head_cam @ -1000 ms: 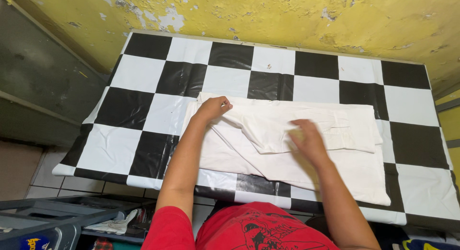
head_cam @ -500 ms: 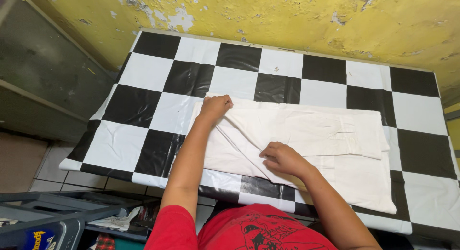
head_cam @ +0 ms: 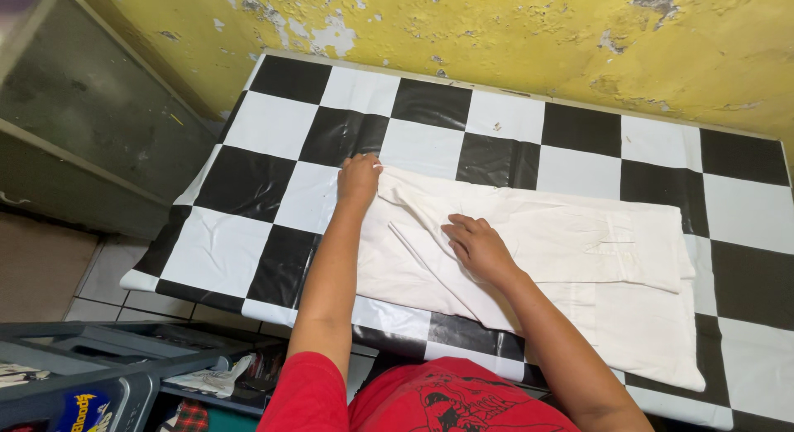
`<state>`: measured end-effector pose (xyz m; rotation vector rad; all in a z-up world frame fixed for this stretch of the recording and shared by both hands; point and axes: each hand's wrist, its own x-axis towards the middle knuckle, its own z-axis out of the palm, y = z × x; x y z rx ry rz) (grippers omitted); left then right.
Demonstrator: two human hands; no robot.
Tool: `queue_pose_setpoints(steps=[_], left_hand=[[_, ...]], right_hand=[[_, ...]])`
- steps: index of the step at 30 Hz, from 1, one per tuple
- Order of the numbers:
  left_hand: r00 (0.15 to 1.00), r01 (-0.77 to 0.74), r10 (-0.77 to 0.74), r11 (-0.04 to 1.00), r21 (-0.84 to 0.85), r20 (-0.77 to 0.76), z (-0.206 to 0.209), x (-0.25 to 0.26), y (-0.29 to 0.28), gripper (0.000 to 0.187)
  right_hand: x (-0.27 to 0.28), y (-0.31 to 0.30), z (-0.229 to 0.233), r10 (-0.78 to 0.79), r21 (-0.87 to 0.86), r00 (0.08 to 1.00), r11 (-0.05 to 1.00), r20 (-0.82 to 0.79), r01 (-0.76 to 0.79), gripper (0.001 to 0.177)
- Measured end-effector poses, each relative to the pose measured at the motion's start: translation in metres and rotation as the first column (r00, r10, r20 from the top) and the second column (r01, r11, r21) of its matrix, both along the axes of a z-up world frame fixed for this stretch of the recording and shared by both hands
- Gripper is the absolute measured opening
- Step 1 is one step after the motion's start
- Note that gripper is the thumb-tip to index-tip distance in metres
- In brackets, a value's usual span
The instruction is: The person folds a green and red plaid shirt on a checkered ironing board and places it into a drawer. Then the person folds a white shirt on the same board and places it into the drawer.
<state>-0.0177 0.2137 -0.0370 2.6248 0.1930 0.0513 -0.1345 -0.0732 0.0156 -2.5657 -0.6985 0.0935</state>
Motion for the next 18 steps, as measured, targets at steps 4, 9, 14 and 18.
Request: queue_pose_setpoints(steps=[4, 9, 14, 18], left_hand=[[0.988, -0.017, 0.007, 0.998, 0.063, 0.156, 0.013, -0.009, -0.009, 0.021], [0.909, 0.28, -0.246, 0.959, -0.056, 0.336, 0.031, -0.044, -0.076, 0.031], [0.804, 0.592, -0.594, 0.798, 0.114, -0.02, 0.029, -0.098, -0.152, 0.067], [0.767, 0.641, -0.633, 0.762, 0.093, -0.103, 0.022, -0.103, -0.161, 0.07]], right_hand=[[-0.002, 0.0, -0.008, -0.046, 0.012, 0.998, 0.999, -0.038, 0.047, 0.033], [0.003, -0.02, -0.019, -0.106, 0.151, 0.983, 0.985, 0.152, 0.082, 0.031], [0.012, -0.075, -0.036, -0.374, 0.003, 0.927, 0.927, 0.024, 0.374, 0.043], [0.007, -0.141, -0.041, -0.55, -0.14, 0.832, 0.831, -0.067, 0.538, 0.048]])
